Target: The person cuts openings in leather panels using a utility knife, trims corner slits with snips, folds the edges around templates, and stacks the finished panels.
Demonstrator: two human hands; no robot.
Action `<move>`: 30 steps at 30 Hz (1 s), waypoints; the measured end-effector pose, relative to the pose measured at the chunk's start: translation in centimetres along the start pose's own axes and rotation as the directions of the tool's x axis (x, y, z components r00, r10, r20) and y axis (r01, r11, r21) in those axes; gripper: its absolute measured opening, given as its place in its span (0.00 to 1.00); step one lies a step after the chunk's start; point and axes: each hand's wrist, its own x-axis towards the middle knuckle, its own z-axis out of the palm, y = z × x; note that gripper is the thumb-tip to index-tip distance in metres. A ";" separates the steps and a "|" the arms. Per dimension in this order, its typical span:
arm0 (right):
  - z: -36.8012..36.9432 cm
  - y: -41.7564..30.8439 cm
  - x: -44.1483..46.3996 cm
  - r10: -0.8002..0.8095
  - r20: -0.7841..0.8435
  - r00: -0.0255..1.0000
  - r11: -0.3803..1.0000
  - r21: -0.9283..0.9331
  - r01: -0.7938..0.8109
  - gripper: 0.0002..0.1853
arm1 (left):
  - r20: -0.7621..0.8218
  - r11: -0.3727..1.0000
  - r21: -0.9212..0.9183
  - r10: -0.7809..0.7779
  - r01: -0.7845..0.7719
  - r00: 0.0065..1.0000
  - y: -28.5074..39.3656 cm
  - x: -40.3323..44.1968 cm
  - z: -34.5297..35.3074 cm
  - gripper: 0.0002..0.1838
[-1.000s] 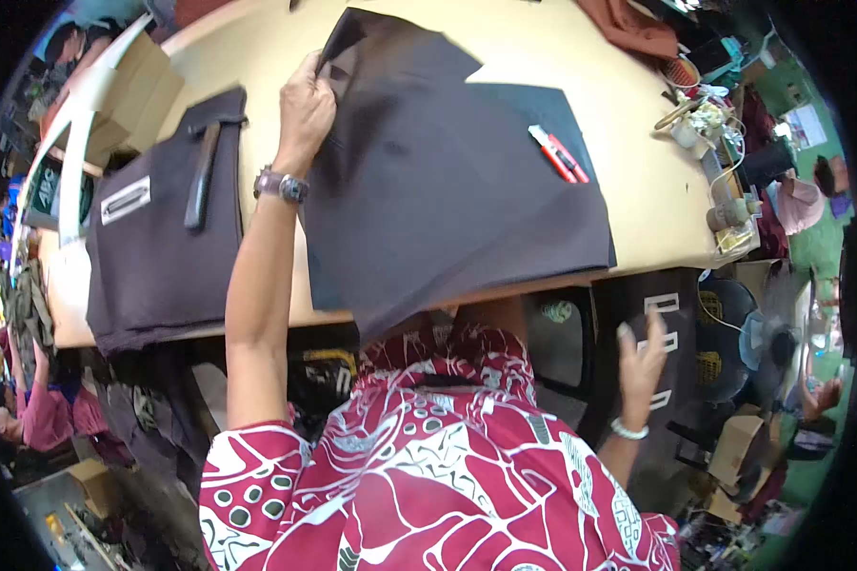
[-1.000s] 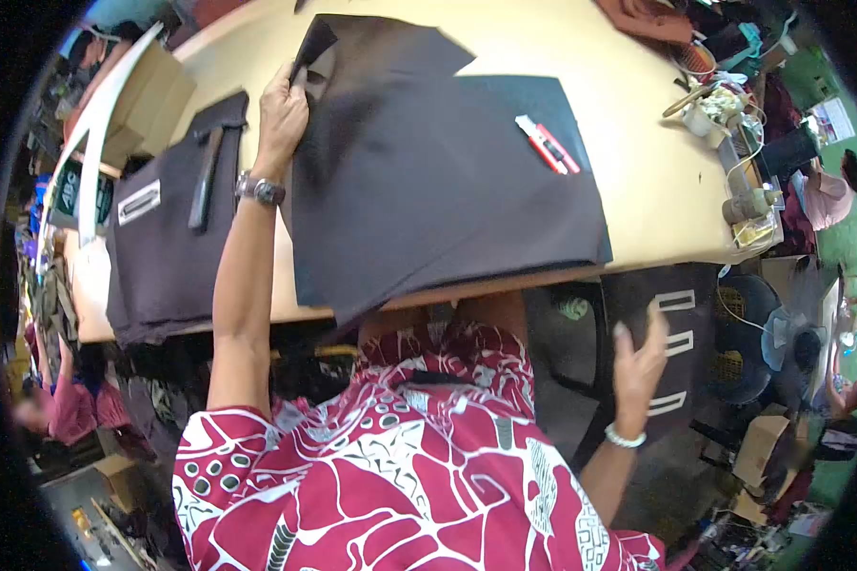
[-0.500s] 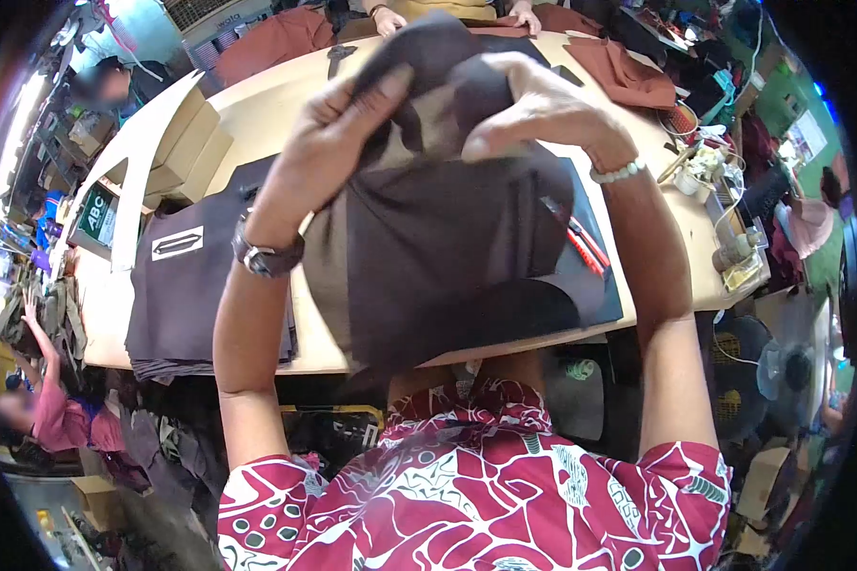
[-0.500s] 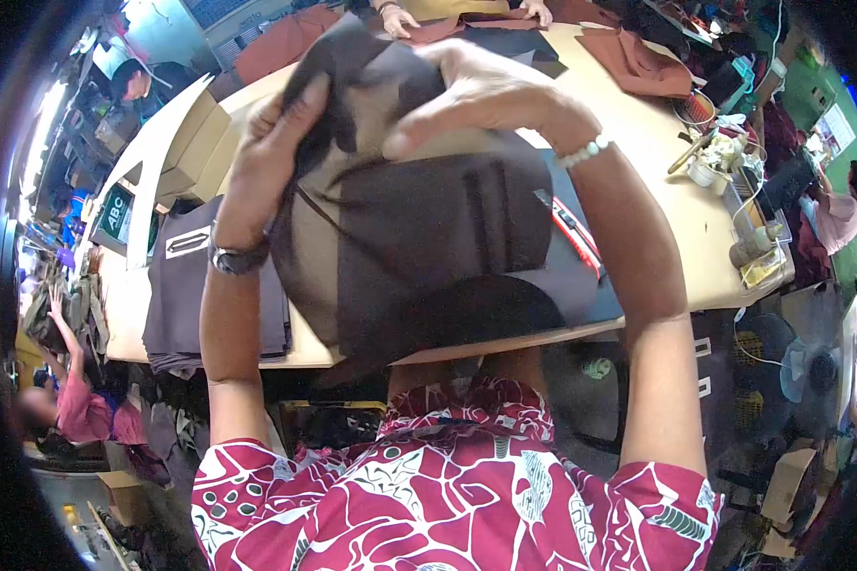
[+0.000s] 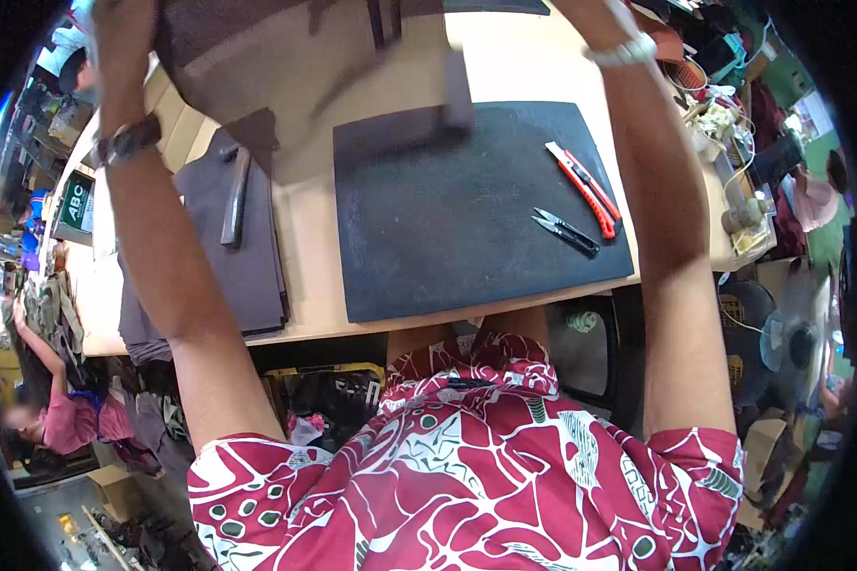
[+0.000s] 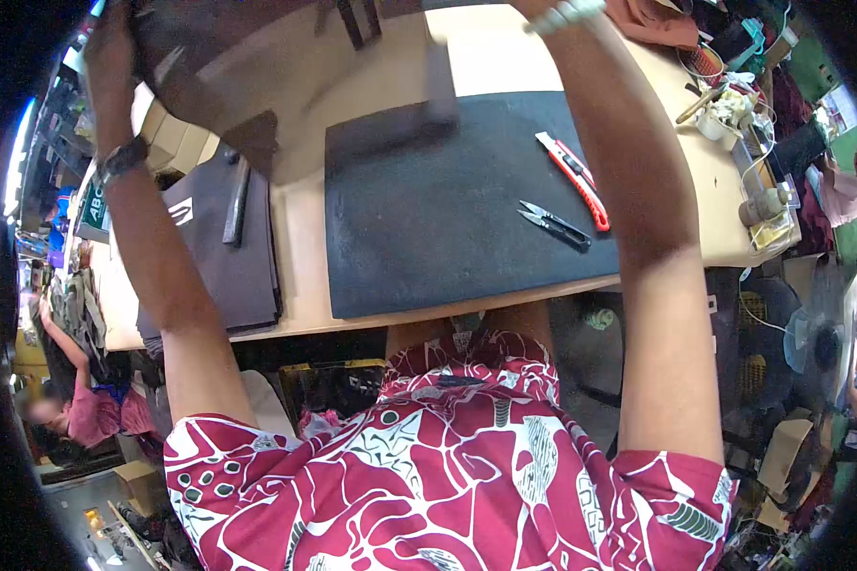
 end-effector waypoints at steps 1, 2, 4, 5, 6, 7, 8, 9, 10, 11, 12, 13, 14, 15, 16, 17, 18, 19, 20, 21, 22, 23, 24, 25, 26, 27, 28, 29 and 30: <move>-1.3 -1.3 -0.6 -0.058 -0.076 0.995 0.995 -0.080 0.052 0.06 | -0.003 0.999 -0.052 -0.009 0.009 1.000 2.7 -1.1 -3.1 0.17; -2.3 -2.4 -2.0 -0.082 -0.095 0.992 0.991 -0.114 0.071 0.03 | -0.031 0.997 -0.066 0.026 -0.028 0.999 4.0 -3.7 -4.5 0.17; -4.5 -4.3 -7.0 0.011 -0.024 1.000 0.980 -0.196 -0.016 0.06 | -0.086 0.991 -0.087 0.097 -0.105 0.992 6.7 -8.8 -7.2 0.18; -5.3 -5.0 -10.1 0.135 0.062 0.989 0.960 -0.253 -0.115 0.16 | 0.062 0.962 -0.273 0.050 -0.031 0.997 6.9 -11.7 -7.7 0.17; -5.4 -5.4 -12.1 0.116 0.092 0.989 0.975 -0.200 -0.095 0.18 | 0.213 0.896 -0.434 0.000 0.095 0.977 7.1 -14.6 -8.3 0.16; -5.5 -5.7 -13.9 0.096 0.122 0.988 0.986 -0.145 -0.078 0.20 | 0.354 0.808 -0.535 -0.049 0.245 0.934 7.3 -17.4 -8.8 0.14; -5.5 -6.0 -15.9 0.170 0.190 0.967 0.979 -0.141 -0.144 0.22 | 0.427 0.780 -0.585 0.063 0.222 0.902 8.7 -18.5 -8.5 0.14; -5.5 -6.3 -17.9 0.241 0.258 0.935 0.967 -0.140 -0.211 0.23 | 0.488 0.747 -0.632 0.176 0.207 0.855 9.4 -19.5 -8.4 0.13; -5.2 -6.5 -20.0 0.263 0.301 0.917 0.962 -0.155 -0.225 0.24 | 0.562 0.768 -0.589 0.163 0.253 0.811 9.3 -21.0 -8.3 0.15; -4.8 -6.8 -21.9 0.283 0.342 0.896 0.957 -0.169 -0.238 0.25 | 0.631 0.788 -0.540 0.147 0.295 0.762 9.0 -22.8 -8.1 0.16; -4.7 -7.6 -23.4 0.319 0.371 0.872 0.946 -0.183 -0.268 0.25 | 0.680 0.783 -0.522 0.141 0.339 0.720 8.9 -24.1 -8.3 0.15; -4.7 -8.2 -24.7 0.331 0.409 0.850 0.942 -0.198 -0.271 0.25 | 0.727 0.775 -0.501 0.134 0.386 0.674 8.8 -25.4 -8.6 0.15; -4.9 -8.8 -25.8 0.357 0.440 0.824 0.933 -0.209 -0.293 0.25 | 0.744 0.761 -0.492 0.115 0.424 0.658 9.0 -26.6 -8.9 0.17; -5.2 -9.6 -26.7 0.384 0.470 0.795 0.923 -0.223 -0.314 0.25 | 0.779 0.695 -0.476 0.049 0.539 0.625 8.9 -28.1 -9.2 0.17; -5.6 -10.3 -27.4 0.400 0.500 0.768 0.916 -0.233 -0.326 0.24 | 0.833 0.723 -0.409 0.048 0.557 0.551 9.4 -28.6 -10.0 0.15; -6.2 -11.4 -27.8 0.439 0.532 0.724 0.898 -0.253 -0.359 0.24 | 0.879 0.749 -0.343 0.044 0.567 0.474 9.8 -29.1 -10.7 0.14; -6.6 -12.2 -28.4 0.452 0.538 0.712 0.891 -0.246 -0.381 0.24 | 0.926 0.738 -0.284 0.047 0.612 0.374 10.0 -29.5 -11.1 0.12; -6.9 -13.0 -29.0 0.469 0.542 0.697 0.882 -0.244 -0.403 0.24 | 0.942 0.773 -0.304 0.155 0.557 0.298 10.1 -29.5 -11.1 0.14; -7.1 -13.4 -29.7 0.470 0.564 0.679 0.881 -0.258 -0.396 0.24 | 0.941 0.768 -0.312 0.166 0.559 0.296 10.8 -29.5 -10.8 0.17; -7.3 -13.7 -29.7 0.471 0.580 0.664 0.881 -0.268 -0.391 0.25 | 0.939 0.762 -0.321 0.180 0.563 0.293 12.5 -29.0 -10.2 0.20; -7.4 -13.8 -29.8 0.476 0.584 0.658 0.878 -0.275 -0.391 0.25 | 0.911 0.770 -0.378 0.209 0.514 0.357 14.3 -29.0 -9.1 0.29; -7.5 -13.8 -29.9 0.480 0.585 0.654 0.876 -0.281 -0.391 0.26 | 0.867 0.783 -0.443 0.250 0.438 0.431 16.5 -29.2 -7.9 0.38; -7.6 -13.7 -29.9 0.489 0.556 0.672 0.872 -0.310 -0.378 0.26 | 0.834 0.787 -0.489 0.295 0.376 0.466 18.5 -29.4 -6.5 0.46; -7.7 -13.5 -29.8 0.494 0.524 0.694 0.869 -0.337 -0.364 0.27 | 0.797 0.801 -0.527 0.349 0.285 0.493 20.3 -30.2 -5.1 0.51; -7.9 -13.0 -29.8 0.506 0.468 0.724 0.852 -0.401 -0.337 0.28 | 0.778 0.819 -0.529 0.364 0.223 0.512 21.8 -31.2 -3.8 0.52; -8.4 -12.6 -29.3 0.538 0.424 0.729 0.812 -0.493 -0.312 0.28 | 0.759 0.834 -0.527 0.377 0.161 0.531 22.7 -32.1 -2.7 0.54; -8.9 -12.0 -29.4 0.579 0.383 0.720 0.769 -0.548 -0.327 0.28 | 0.758 0.852 -0.509 0.378 0.119 0.532 23.0 -32.7 -1.7 0.53; -9.5 -11.2 -29.6 0.619 0.338 0.709 0.722 -0.601 -0.343 0.28 | 0.757 0.868 -0.490 0.379 0.078 0.532 23.2 -33.2 -0.9 0.53; -10.0 -10.6 -30.0 0.648 0.334 0.685 0.701 -0.613 -0.364 0.28 | 0.764 0.881 -0.467 0.361 0.073 0.536 23.1 -33.7 -0.4 0.50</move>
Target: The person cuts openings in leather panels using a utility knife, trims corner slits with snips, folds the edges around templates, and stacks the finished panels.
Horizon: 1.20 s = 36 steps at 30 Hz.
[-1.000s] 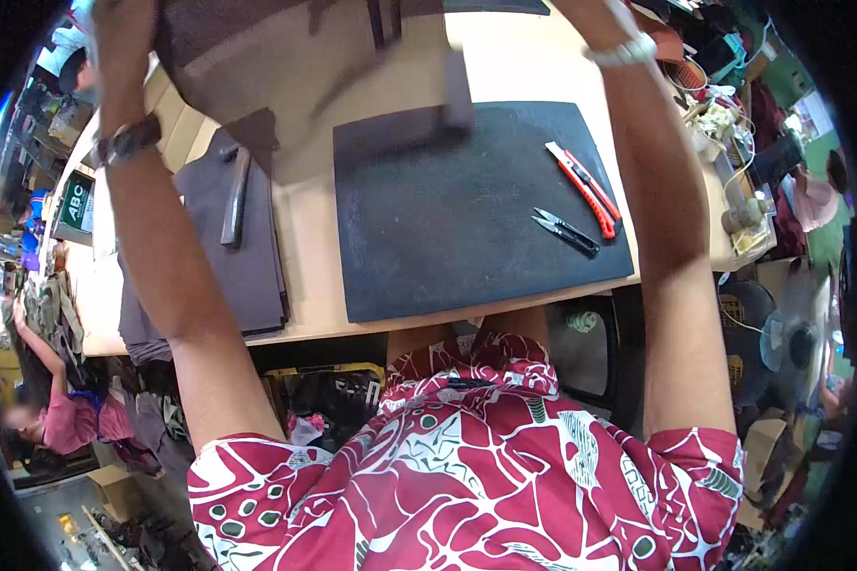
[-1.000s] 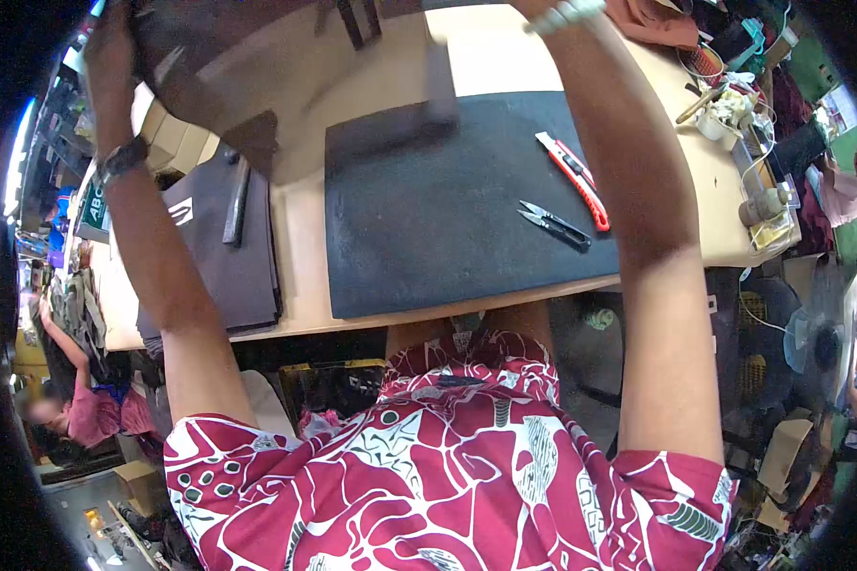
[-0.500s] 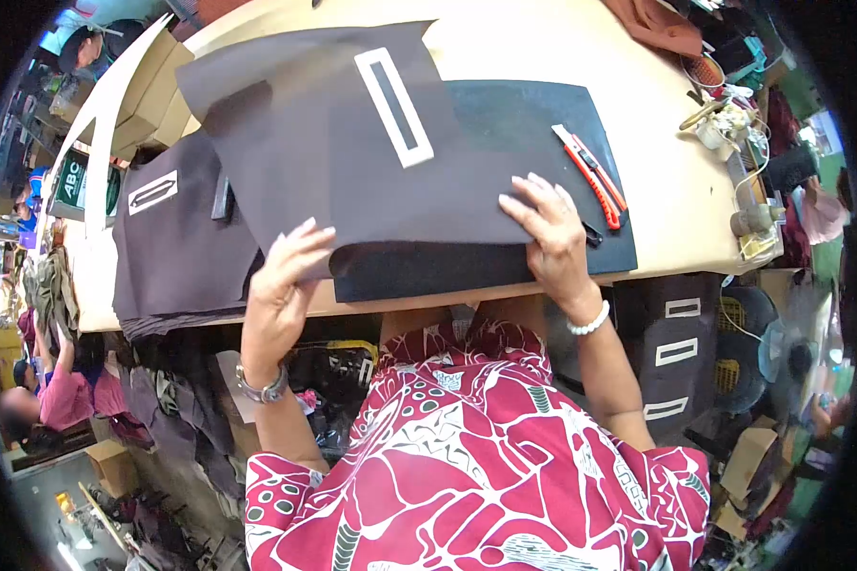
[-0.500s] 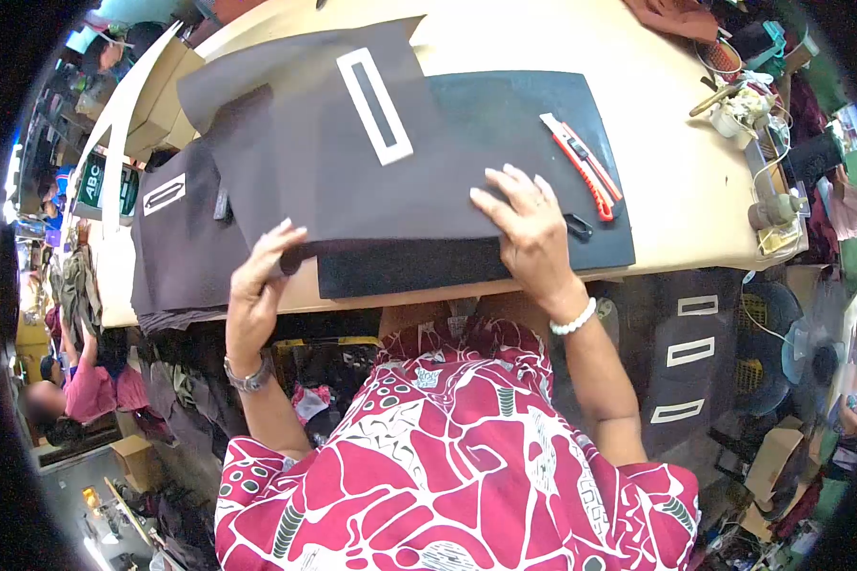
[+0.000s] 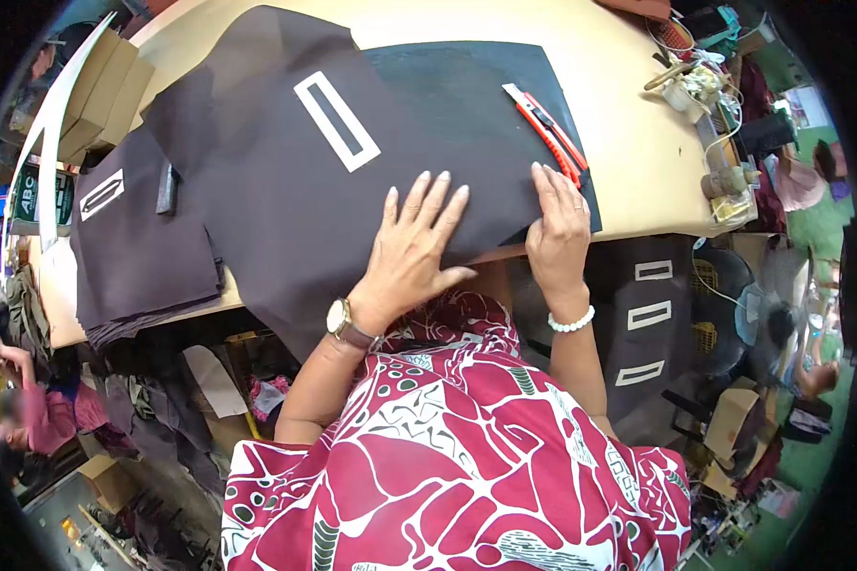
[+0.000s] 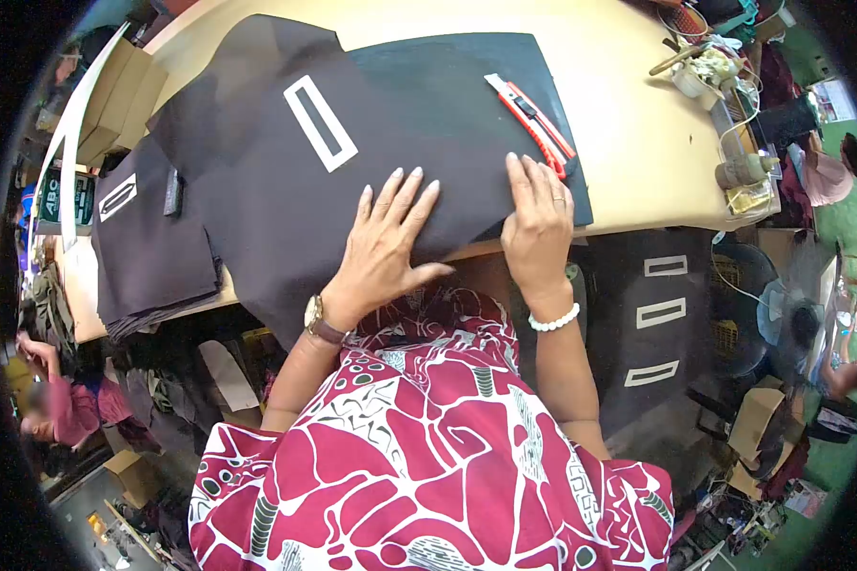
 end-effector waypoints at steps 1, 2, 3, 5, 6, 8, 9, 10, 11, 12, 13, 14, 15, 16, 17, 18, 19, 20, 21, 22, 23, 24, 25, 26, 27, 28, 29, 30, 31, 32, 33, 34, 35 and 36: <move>0.0 0.4 0.0 0.036 0.021 0.999 0.999 -0.036 -0.036 0.27 | 0.018 0.999 0.051 0.003 -0.004 1.000 -0.3 -0.1 0.3 0.46; -0.1 0.7 0.0 0.031 0.027 0.999 0.999 -0.026 -0.030 0.27 | 0.032 0.997 0.080 0.002 -0.005 0.999 -0.3 -0.3 0.5 0.45; -0.3 0.7 0.2 0.025 0.034 0.999 1.000 -0.015 -0.025 0.27 | 0.047 0.994 0.107 0.000 -0.005 0.999 -0.1 -0.5 0.4 0.43; -0.9 0.8 0.4 0.070 0.046 0.996 0.997 0.040 -0.072 0.25 | 0.020 0.992 0.127 0.003 -0.005 1.000 0.0 -0.6 0.7 0.41; -1.0 0.7 0.6 0.090 0.051 0.995 0.993 0.072 -0.094 0.24 | 0.006 0.990 0.140 0.002 -0.003 1.000 0.0 -0.7 0.8 0.40; -1.2 1.0 0.2 0.194 0.059 0.979 0.965 0.166 -0.201 0.20 | -0.003 0.990 0.139 0.009 -0.009 1.000 0.0 -1.1 1.0 0.39; -1.5 1.3 -0.1 0.246 0.065 0.967 0.944 0.211 -0.255 0.19 | -0.007 0.990 0.138 0.015 -0.014 1.000 0.0 -1.2 1.1 0.38; -1.9 1.5 -0.5 0.267 0.039 0.963 0.937 0.221 -0.269 0.13 | -0.006 0.992 0.123 0.013 -0.013 1.000 0.3 -1.2 1.0 0.38; -2.4 1.7 -0.8 0.285 -0.029 0.958 0.932 0.240 -0.270 0.13 | -0.004 0.994 0.107 0.010 -0.010 1.000 0.6 -1.3 0.9 0.38; -3.0 1.8 -1.0 0.304 -0.096 0.948 0.927 0.260 -0.271 0.12 | 0.001 0.996 0.092 0.006 -0.006 1.000 1.0 -1.4 0.9 0.38; -3.5 1.7 -1.2 0.324 -0.161 0.932 0.921 0.280 -0.272 0.11 | 0.002 0.996 0.084 0.013 -0.013 1.000 1.4 -1.3 1.1 0.38; -4.1 1.4 -1.2 0.374 -0.234 0.897 0.903 0.311 -0.296 0.10 | -0.012 0.998 0.063 0.011 -0.010 1.000 2.0 -1.1 1.5 0.39; -4.5 1.2 -1.4 0.457 -0.244 0.855 0.853 0.393 -0.344 0.10 | -0.025 0.999 0.039 0.011 -0.010 1.000 2.7 -0.8 2.0 0.39; -4.9 0.6 -1.2 0.482 -0.218 0.848 0.816 0.465 -0.344 0.10 | -0.037 1.000 0.013 0.004 -0.004 0.999 3.5 -0.5 2.6 0.39; -5.2 -0.3 -0.9 0.505 -0.192 0.841 0.774 0.533 -0.342 0.10 | -0.065 1.000 -0.008 0.005 -0.005 0.998 4.4 -0.1 3.3 0.39; -5.3 -1.3 -0.7 0.458 -0.148 0.877 0.788 0.523 -0.324 0.10 | -0.087 1.000 -0.029 0.000 -0.003 0.996 5.3 0.4 4.1 0.39; -5.2 -2.2 -0.4 0.407 -0.103 0.908 0.803 0.514 -0.302 0.10 | -0.111 0.999 -0.051 -0.005 -0.001 0.994 6.0 0.8 4.8 0.40; -4.1 -2.3 -0.7 0.347 -0.071 0.935 0.819 0.508 -0.265 0.11 | -0.131 0.997 -0.074 -0.002 -0.008 0.991 6.5 1.0 5.3 0.40; -2.9 -2.2 -0.9 0.326 -0.057 0.943 0.819 0.516 -0.252 0.11 | -0.164 0.996 -0.087 0.000 -0.014 0.986 6.7 1.1 5.5 0.40; -2.0 -1.8 -0.9 0.292 -0.084 0.953 0.868 0.441 -0.228 0.11 | -0.142 0.993 -0.119 0.003 -0.020 0.990 6.5 1.0 4.9 0.39; -1.1 -1.4 -1.0 0.254 -0.108 0.961 0.909 0.366 -0.199 0.10 | -0.121 0.989 -0.148 0.006 -0.024 0.993 6.1 0.9 4.2 0.39; -0.5 -0.9 -1.2 0.305 -0.079 0.949 0.906 0.331 -0.264 0.09 | -0.164 0.983 -0.183 -0.002 -0.029 0.987 5.4 0.9 3.4 0.38; -0.4 -0.5 -1.1 0.258 -0.109 0.960 0.943 0.245 -0.226 0.09 | -0.203 0.976 -0.217 -0.008 -0.037 0.979 4.6 0.7 2.6 0.37; -0.4 -0.1 -1.0 0.212 -0.135 0.968 0.969 0.155 -0.191 0.09 | -0.243 0.985 -0.170 -0.027 -0.015 0.970 3.6 0.7 1.4 0.35; -0.4 0.3 -0.9 0.165 -0.155 0.974 0.986 0.060 -0.157 0.08 | -0.267 0.989 -0.149 -0.047 0.007 0.962 2.3 0.8 0.3 0.35; -0.8 0.4 -0.2 0.198 -0.137 0.971 0.979 0.069 -0.190 0.08 | -0.284 0.997 -0.058 -0.074 0.060 0.956 0.9 0.9 -0.5 0.35; -0.6 1.3 0.4 0.173 -0.157 0.972 0.984 0.058 -0.166 0.11 | -0.304 0.993 0.031 -0.101 0.116 0.947 -0.7 1.0 -1.2 0.35; -0.9 1.8 1.6 0.171 -0.151 0.974 0.985 0.025 -0.170 0.13 | -0.306 0.983 0.069 -0.141 0.170 0.942 -2.4 1.4 -1.7 0.36; -1.2 2.2 2.9 0.167 -0.145 0.975 0.985 -0.006 -0.170 0.15 | -0.311 0.968 0.108 -0.183 0.226 0.933 -4.2 1.7 -2.2 0.37; -0.8 3.1 3.9 0.189 -0.125 0.974 0.981 -0.020 -0.193 0.17 | -0.320 0.954 0.134 -0.214 0.268 0.923 -6.1 2.2 -2.2 0.39; -0.3 4.1 4.9 0.210 -0.107 0.972 0.976 -0.034 -0.215 0.19 | -0.309 0.939 0.163 -0.244 0.304 0.919 -7.5 2.7 -2.5 0.43; 0.5 5.3 5.7 0.201 -0.104 0.974 0.974 -0.089 -0.210 0.21 | -0.296 0.931 0.190 -0.247 0.311 0.923 -8.7 3.1 -2.7 0.46; 0.9 6.3 6.3 0.291 0.003 0.957 0.957 0.017 -0.291 0.21 | -0.285 0.923 0.217 -0.252 0.318 0.925 -9.5 3.2 -2.7 0.48; 1.2 7.1 6.9 0.362 0.120 0.925 0.921 0.110 -0.374 0.22 | -0.241 0.914 0.232 -0.277 0.333 0.930 -9.9 3.3 -2.5 0.50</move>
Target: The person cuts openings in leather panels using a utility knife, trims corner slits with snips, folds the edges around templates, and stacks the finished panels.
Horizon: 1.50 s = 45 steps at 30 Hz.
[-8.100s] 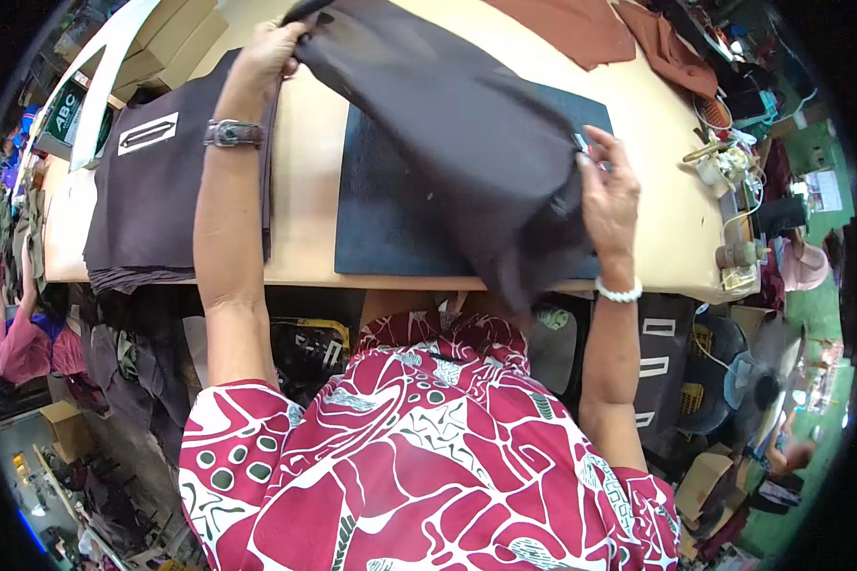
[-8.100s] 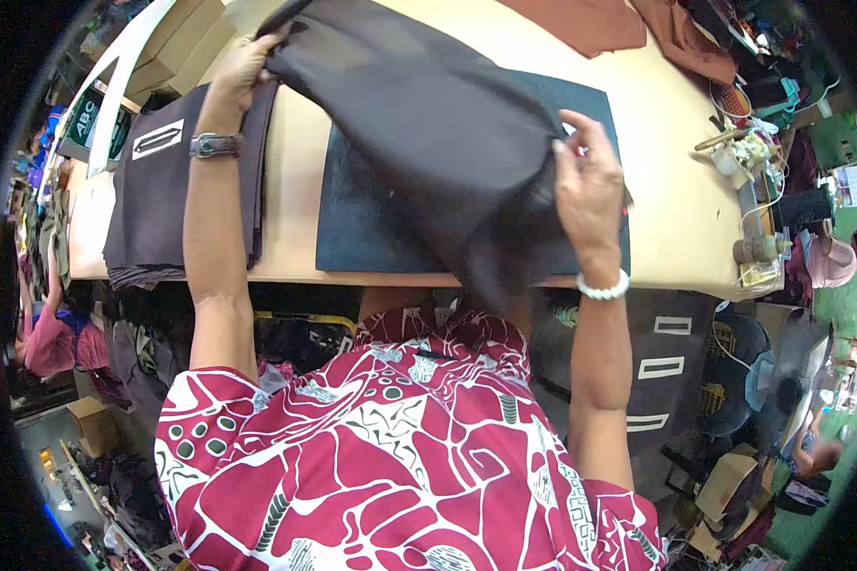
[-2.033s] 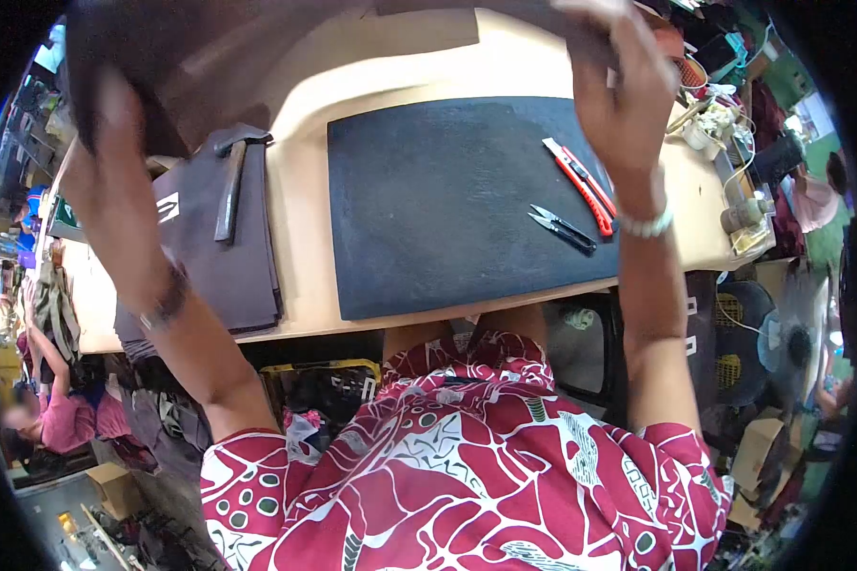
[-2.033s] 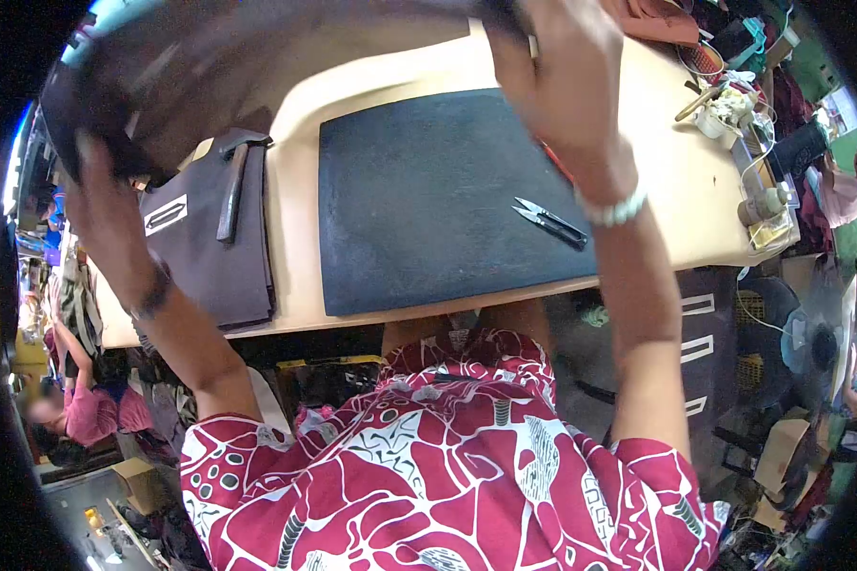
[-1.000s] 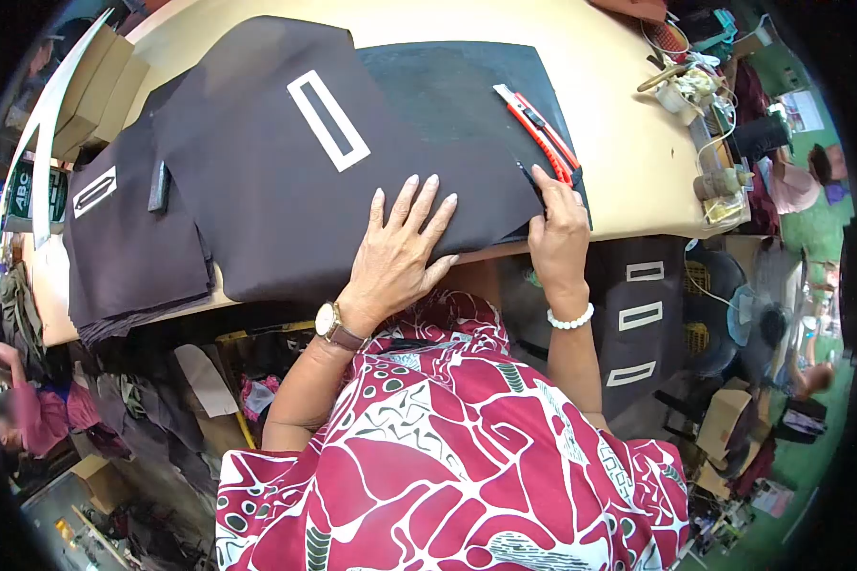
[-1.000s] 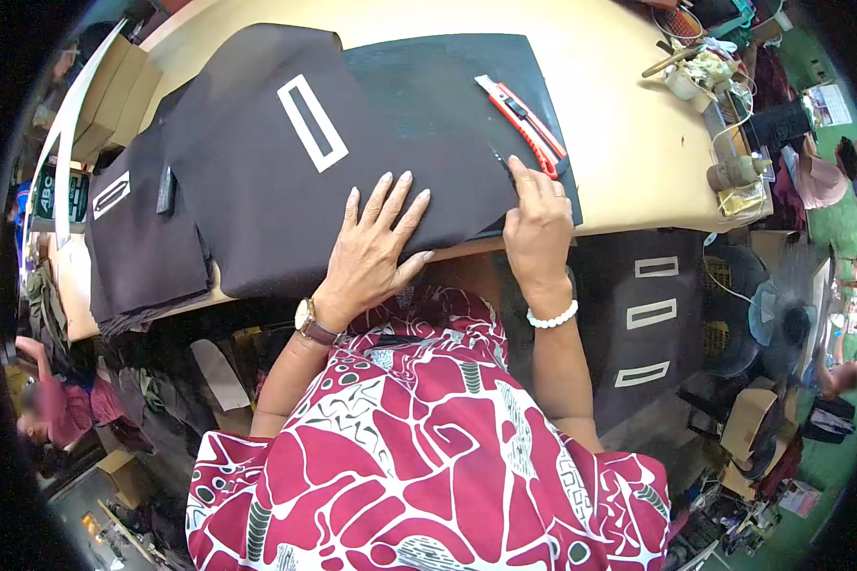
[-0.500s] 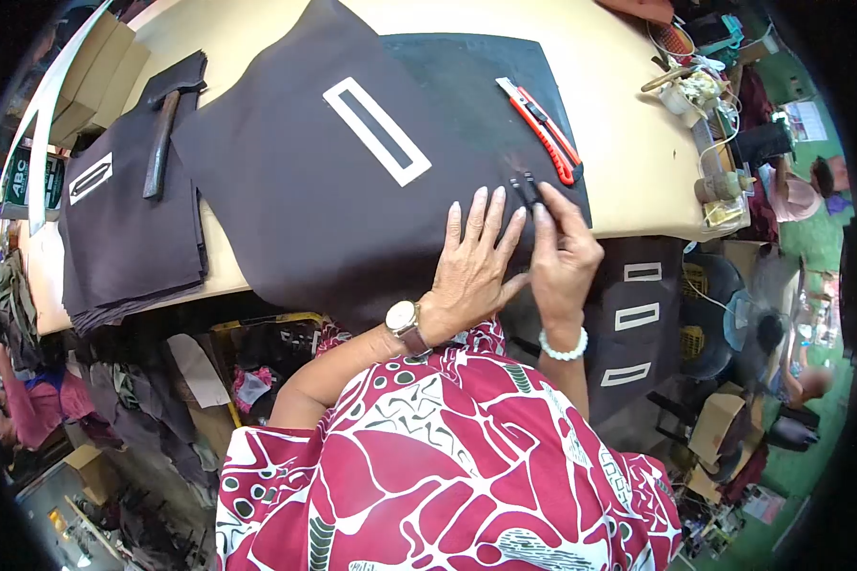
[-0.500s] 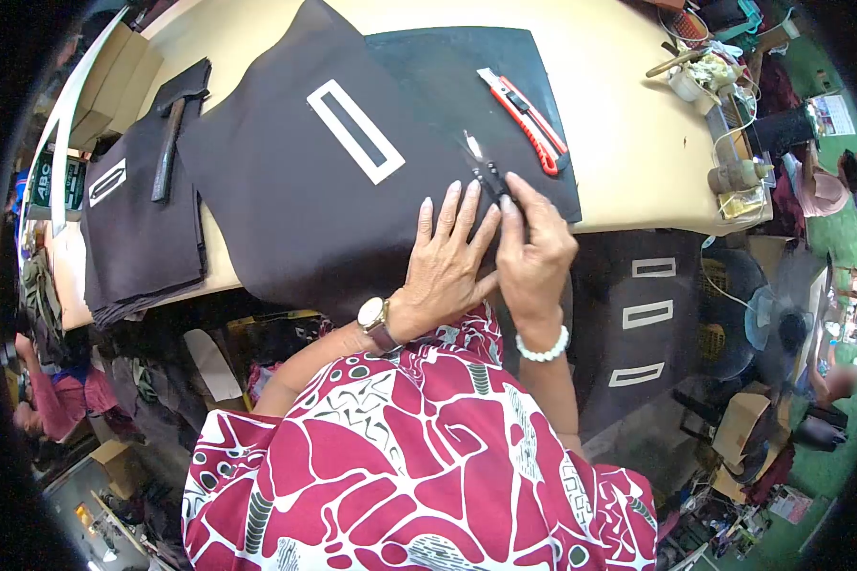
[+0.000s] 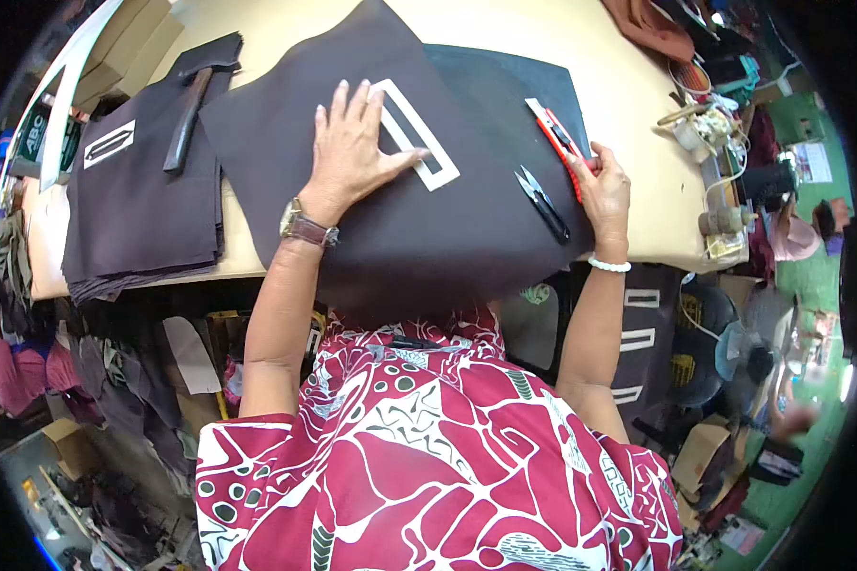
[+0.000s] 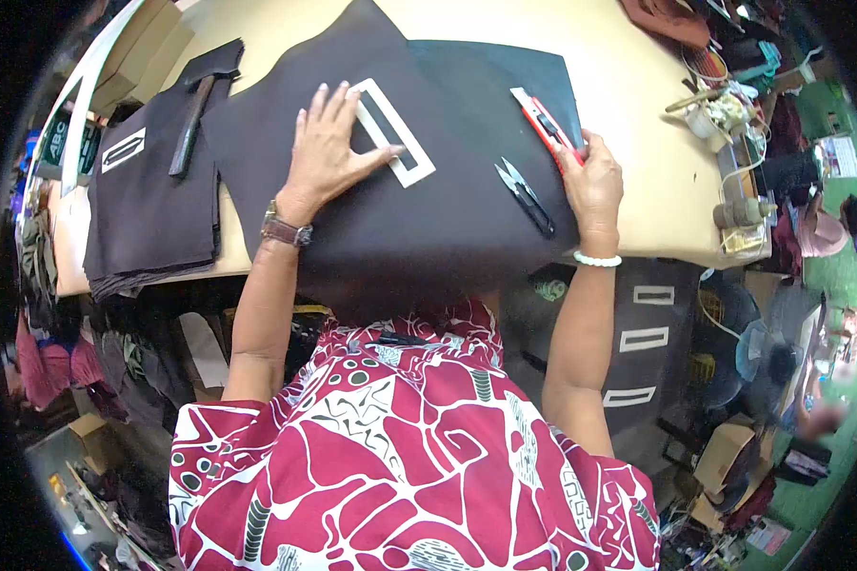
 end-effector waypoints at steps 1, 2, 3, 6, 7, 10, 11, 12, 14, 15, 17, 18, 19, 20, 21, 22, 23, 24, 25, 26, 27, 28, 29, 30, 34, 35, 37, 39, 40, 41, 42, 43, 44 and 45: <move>-0.1 -0.6 0.7 0.080 0.118 0.990 0.992 0.091 -0.091 0.22 | 0.052 1.000 0.018 -0.012 0.012 0.999 -0.1 0.0 0.6 0.52; -0.8 -1.2 0.9 0.054 0.194 0.980 0.991 0.108 -0.076 0.21 | 0.083 0.998 -0.033 -0.046 0.049 0.996 -0.3 -0.2 1.8 0.55; -0.6 -1.2 1.3 0.048 0.237 0.970 0.990 0.121 -0.078 0.20 | 0.111 0.996 -0.057 -0.060 0.067 0.992 -0.2 -0.3 1.6 0.56; -0.4 -1.9 1.4 -0.122 0.179 0.976 0.992 -0.013 0.126 0.13 | 0.121 0.993 -0.093 -0.065 0.076 0.991 0.0 -0.3 1.6 0.59; -0.5 -3.9 0.7 -0.128 0.148 0.981 0.991 0.059 0.120 0.12 | 0.109 0.991 -0.115 -0.062 0.074 0.992 -0.4 -0.5 1.6 0.60; -0.4 -9.0 -1.3 -0.192 0.119 0.974 0.957 0.243 0.159 0.09 | 0.094 0.982 -0.171 -0.061 0.076 0.994 -0.9 -0.7 1.4 0.63; 0.2 -10.4 -2.1 -0.213 0.143 0.967 0.932 0.328 0.156 0.09 | 0.093 0.979 -0.189 -0.055 0.072 0.994 -0.9 -0.7 1.2 0.64; 0.7 -12.1 -2.9 -0.192 0.210 0.959 0.907 0.410 0.092 0.10 | 0.091 0.977 -0.200 -0.061 0.079 0.994 -0.8 -0.7 1.1 0.66; 2.7 -13.4 -3.9 -0.331 0.177 0.927 0.868 0.442 0.226 0.16 | 0.102 0.975 -0.204 -0.072 0.092 0.992 -0.8 -0.5 1.1 0.65; 4.2 -13.6 -4.0 -0.442 0.083 0.893 0.816 0.451 0.362 0.19 | 0.108 0.973 -0.207 -0.077 0.098 0.991 -0.8 -0.5 1.1 0.65; 5.6 -14.1 -4.2 -0.504 0.063 0.861 0.798 0.415 0.437 0.20 | 0.096 0.969 -0.226 -0.083 0.103 0.992 -0.6 -0.5 1.0 0.64; 5.9 -14.5 -4.3 -0.502 0.100 0.859 0.819 0.373 0.435 0.22 | 0.095 0.966 -0.235 -0.085 0.105 0.992 -0.7 -0.5 1.0 0.64; 6.1 -14.8 -4.3 -0.501 0.107 0.859 0.830 0.341 0.442 0.22 | 0.094 0.964 -0.244 -0.086 0.107 0.992 -0.7 -0.5 0.9 0.64; 6.2 -14.9 -4.4 -0.500 0.114 0.858 0.839 0.309 0.448 0.22 | 0.084 0.962 -0.253 -0.083 0.102 0.993 -0.7 -0.5 0.8 0.63; 6.4 -15.0 -4.4 -0.500 0.122 0.858 0.847 0.276 0.454 0.22 | 0.086 0.963 -0.251 -0.083 0.102 0.993 -0.6 -0.5 0.7 0.63; 6.7 -14.9 -4.2 -0.506 0.120 0.854 0.847 0.256 0.466 0.23 | 0.090 0.963 -0.249 -0.083 0.103 0.993 -0.6 -0.5 0.7 0.63; 6.7 -14.9 -4.2 -0.507 0.121 0.853 0.847 0.250 0.468 0.23 | 0.094 0.963 -0.247 -0.082 0.103 0.992 -0.6 -0.5 0.7 0.63; 6.8 -15.0 -4.1 -0.507 0.122 0.853 0.848 0.245 0.469 0.23 | 0.075 0.964 -0.247 -0.079 0.096 0.994 -0.7 -0.5 0.8 0.63; 6.8 -15.0 -4.1 -0.506 0.122 0.854 0.850 0.239 0.470 0.23 | 0.075 0.964 -0.250 -0.080 0.097 0.994 -0.7 -0.6 0.9 0.63; 6.8 -15.0 -4.1 -0.505 0.129 0.853 0.852 0.230 0.470 0.23 | 0.074 0.963 -0.251 -0.080 0.097 0.994 -0.7 -0.6 0.9 0.63; 6.9 -15.0 -4.0 -0.503 0.135 0.854 0.855 0.222 0.469 0.23 | 0.074 0.963 -0.253 -0.080 0.096 0.994 -0.7 -0.6 0.8 0.63; 6.9 -15.0 -4.0 -0.502 0.140 0.854 0.857 0.215 0.468 0.23 | 0.074 0.962 -0.254 -0.080 0.096 0.994 -0.7 -0.6 0.7 0.63; 6.9 -15.0 -4.0 -0.501 0.144 0.854 0.859 0.209 0.468 0.23 | 0.074 0.962 -0.255 -0.079 0.096 0.994 -0.7 -0.6 0.7 0.63; 6.9 -15.1 -4.0 -0.500 0.148 0.853 0.860 0.203 0.468 0.22 | 0.073 0.962 -0.255 -0.079 0.095 0.994 -0.7 -0.6 0.7 0.63; 7.0 -15.2 -4.0 -0.502 0.152 0.851 0.859 0.200 0.471 0.22 | 0.070 0.960 -0.262 -0.078 0.094 0.994 -0.8 -0.7 0.7 0.63; 6.9 -15.2 -4.0 -0.500 0.158 0.851 0.861 0.195 0.470 0.22 | 0.071 0.960 -0.262 -0.077 0.093 0.994 -0.8 -0.7 0.8 0.63; 6.9 -15.2 -4.0 -0.497 0.169 0.851 0.864 0.186 0.467 0.21 | 0.066 0.960 -0.264 -0.075 0.090 0.995 -0.8 -0.8 1.0 0.63; 6.8 -15.4 -3.8 -0.502 0.181 0.846 0.863 0.175 0.474 0.21 | 0.053 0.960 -0.268 -0.071 0.083 0.996 -0.9 -0.8 1.1 0.63; 6.7 -15.5 -3.7 -0.503 0.187 0.844 0.863 0.169 0.477 0.21 | 0.051 0.960 -0.266 -0.073 0.084 0.996 -0.9 -0.8 1.2 0.63; 6.6 -15.6 -3.7 -0.504 0.197 0.841 0.862 0.165 0.479 0.21 | 0.050 0.960 -0.265 -0.073 0.084 0.996 -0.9 -0.8 1.2 0.63; 6.5 -15.6 -3.5 -0.505 0.207 0.838 0.862 0.160 0.480 0.20 | 0.048 0.961 -0.265 -0.072 0.082 0.996 -0.8 -0.7 1.2 0.63; 6.3 -15.7 -3.2 -0.505 0.216 0.836 0.863 0.156 0.481 0.20 | 0.049 0.961 -0.263 -0.074 0.085 0.996 -0.8 -0.7 1.3 0.63; 5.9 -16.1 -2.9 -0.512 0.255 0.820 0.857 0.088 0.508 0.19 | 0.050 0.961 -0.262 -0.076 0.086 0.996 -0.8 -0.6 1.3 0.63; 5.2 -16.8 -2.4 -0.514 0.295 0.805 0.846 0.023 0.532 0.18 | 0.053 0.962 -0.259 -0.076 0.087 0.996 -0.7 -0.7 1.3 0.63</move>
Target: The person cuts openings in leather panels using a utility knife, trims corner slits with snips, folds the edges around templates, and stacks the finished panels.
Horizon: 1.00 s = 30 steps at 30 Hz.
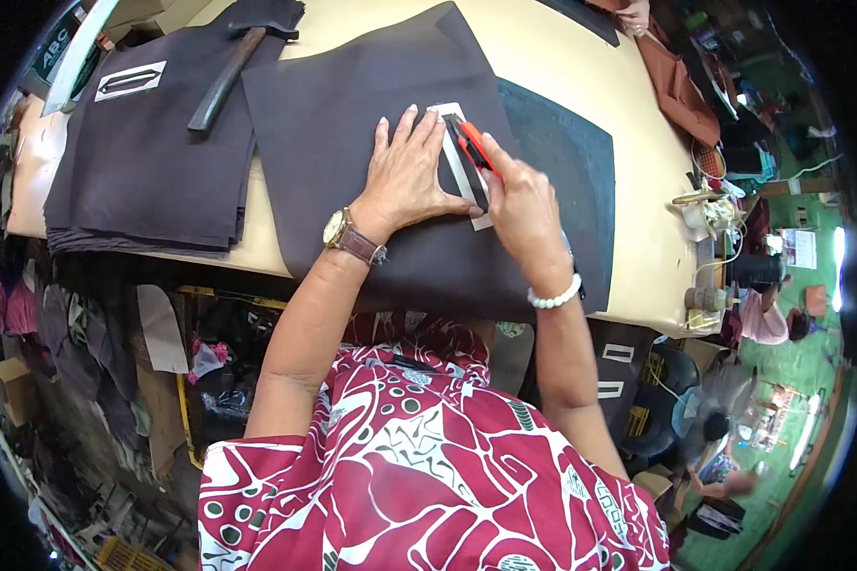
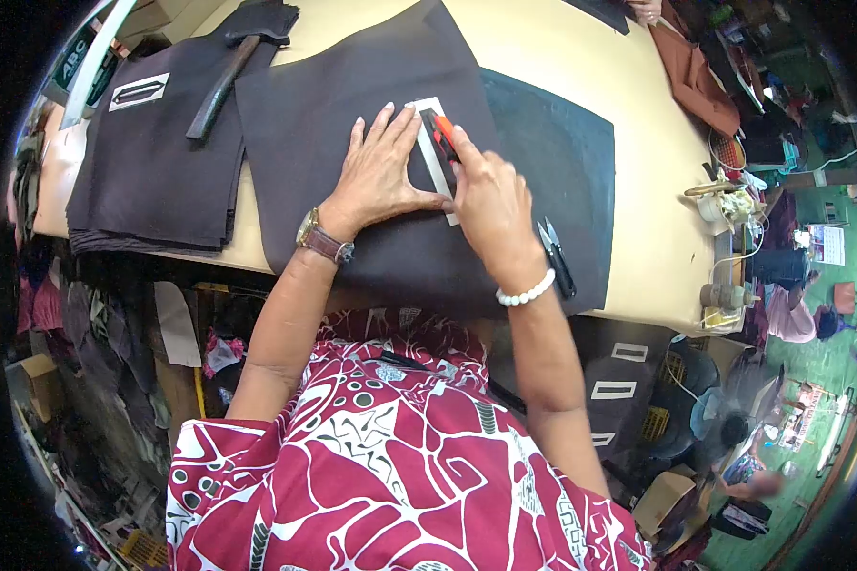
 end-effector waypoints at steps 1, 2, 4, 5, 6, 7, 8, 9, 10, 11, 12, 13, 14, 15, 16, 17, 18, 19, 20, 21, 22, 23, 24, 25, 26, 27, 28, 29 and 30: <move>-0.9 -0.4 0.6 -0.005 0.042 0.999 0.998 -0.069 0.007 0.18 | -0.002 1.000 -0.007 -0.001 0.001 1.000 0.1 0.0 0.0 0.63; -1.8 -1.0 1.4 -0.018 0.086 0.996 0.992 -0.119 0.028 0.17 | -0.005 1.000 -0.012 -0.002 0.002 1.000 0.2 0.0 -0.1 0.63; -3.3 -1.9 3.2 -0.041 0.173 0.984 0.973 -0.216 0.079 0.15 | -0.008 1.000 -0.019 -0.006 0.006 1.000 0.3 0.1 -0.1 0.63; -3.4 -1.8 3.9 -0.089 0.166 0.982 0.959 -0.251 0.129 0.13 | -0.008 1.000 -0.022 -0.010 0.010 1.000 0.2 0.1 0.0 0.64; -4.2 -2.4 4.6 -0.117 0.210 0.971 0.939 -0.294 0.177 0.10 | -0.009 1.000 -0.025 -0.015 0.015 1.000 0.2 0.2 0.1 0.64; -4.4 -2.3 5.2 -0.113 0.246 0.963 0.927 -0.322 0.192 0.10 | -0.024 0.999 -0.035 -0.011 0.010 1.000 0.3 0.2 0.3 0.64; -4.4 -2.4 5.9 -0.109 0.283 0.953 0.914 -0.349 0.208 0.10 | -0.028 0.999 -0.040 -0.008 0.007 1.000 0.3 0.2 0.3 0.64; -4.3 -2.4 6.4 -0.129 0.303 0.944 0.902 -0.359 0.239 0.09 | -0.031 0.999 -0.044 -0.006 0.005 0.999 0.2 0.2 0.4 0.64; -4.2 -2.3 6.8 -0.151 0.322 0.935 0.890 -0.367 0.270 0.09 | -0.036 0.999 -0.048 -0.004 0.002 0.999 0.1 0.2 0.4 0.63; -4.2 -2.4 7.1 -0.172 0.341 0.924 0.876 -0.376 0.302 0.09 | -0.049 0.999 -0.054 0.004 -0.006 0.999 0.0 0.2 0.6 0.64; -4.4 -2.6 7.2 -0.176 0.351 0.920 0.872 -0.378 0.311 0.09 | -0.050 0.998 -0.055 0.002 -0.005 0.999 0.0 0.2 0.5 0.64; -4.7 -2.7 7.3 -0.179 0.362 0.915 0.867 -0.381 0.321 0.09 | -0.052 0.998 -0.057 0.000 -0.003 0.999 0.1 0.2 0.3 0.64; -4.8 -2.8 7.4 -0.183 0.372 0.910 0.862 -0.384 0.330 0.09 | -0.055 0.998 -0.058 -0.001 -0.002 0.998 0.1 0.1 0.3 0.64; -4.8 -2.8 7.5 -0.152 0.384 0.911 0.866 -0.392 0.310 0.10 | -0.058 0.998 -0.059 -0.001 -0.002 0.998 0.1 0.1 0.3 0.64; -4.8 -2.8 7.5 -0.121 0.395 0.910 0.869 -0.401 0.290 0.12 | -0.060 0.998 -0.059 -0.001 -0.003 0.998 0.1 0.1 0.3 0.64; -4.8 -2.8 7.6 -0.089 0.407 0.909 0.872 -0.410 0.269 0.15 | -0.063 0.998 -0.061 -0.001 -0.003 0.998 0.0 0.1 0.3 0.64; -4.9 -2.8 7.5 -0.099 0.411 0.906 0.874 -0.399 0.277 0.12 | -0.058 0.998 -0.057 -0.002 -0.002 0.998 0.0 0.1 0.4 0.64; -5.1 -2.9 7.3 -0.108 0.415 0.903 0.877 -0.388 0.283 0.11 | -0.052 0.999 -0.054 -0.002 -0.001 0.999 0.0 0.1 0.4 0.64; -5.3 -2.9 7.1 -0.115 0.419 0.901 0.880 -0.378 0.288 0.10 | -0.046 0.999 -0.050 -0.001 -0.002 0.999 0.0 0.1 0.4 0.64; -5.4 -2.6 6.8 -0.124 0.412 0.902 0.886 -0.363 0.288 0.10 | -0.040 0.999 -0.047 -0.005 0.003 0.999 0.0 0.2 0.5 0.64; -5.4 -2.4 6.5 -0.132 0.405 0.905 0.892 -0.350 0.287 0.10 | -0.036 0.999 -0.045 -0.007 0.006 0.999 0.0 0.2 0.4 0.64; -5.4 -2.2 6.2 -0.140 0.397 0.907 0.897 -0.336 0.286 0.10 | -0.031 0.999 -0.043 -0.010 0.009 0.999 0.0 0.2 0.4 0.64; -5.3 -2.2 5.9 -0.133 0.384 0.914 0.899 -0.342 0.274 0.10 | -0.028 0.999 -0.043 -0.011 0.010 1.000 0.1 0.2 0.4 0.64; -5.3 -2.2 5.6 -0.127 0.371 0.920 0.900 -0.347 0.264 0.11 | -0.025 0.999 -0.043 -0.013 0.012 1.000 0.1 0.2 0.4 0.64; -5.2 -2.2 5.3 -0.121 0.358 0.926 0.901 -0.351 0.253 0.11 | -0.021 0.999 -0.041 -0.015 0.014 1.000 0.1 0.2 0.4 0.64; -5.2 -2.3 5.1 -0.113 0.358 0.927 0.905 -0.349 0.245 0.12 | -0.021 0.999 -0.040 -0.015 0.014 1.000 0.0 0.2 0.4 0.64; -5.2 -2.3 4.9 -0.105 0.358 0.928 0.908 -0.346 0.237 0.12 | -0.021 0.999 -0.039 -0.014 0.013 1.000 0.0 0.2 0.4 0.65; -5.2 -2.4 4.7 -0.098 0.359 0.928 0.911 -0.344 0.229 0.13 | -0.022 0.999 -0.038 -0.013 0.013 1.000 0.0 0.2 0.4 0.65; -5.2 -2.4 4.5 -0.102 0.350 0.931 0.910 -0.346 0.230 0.13 | -0.018 0.999 -0.035 -0.015 0.015 1.000 -0.1 0.3 0.5 0.65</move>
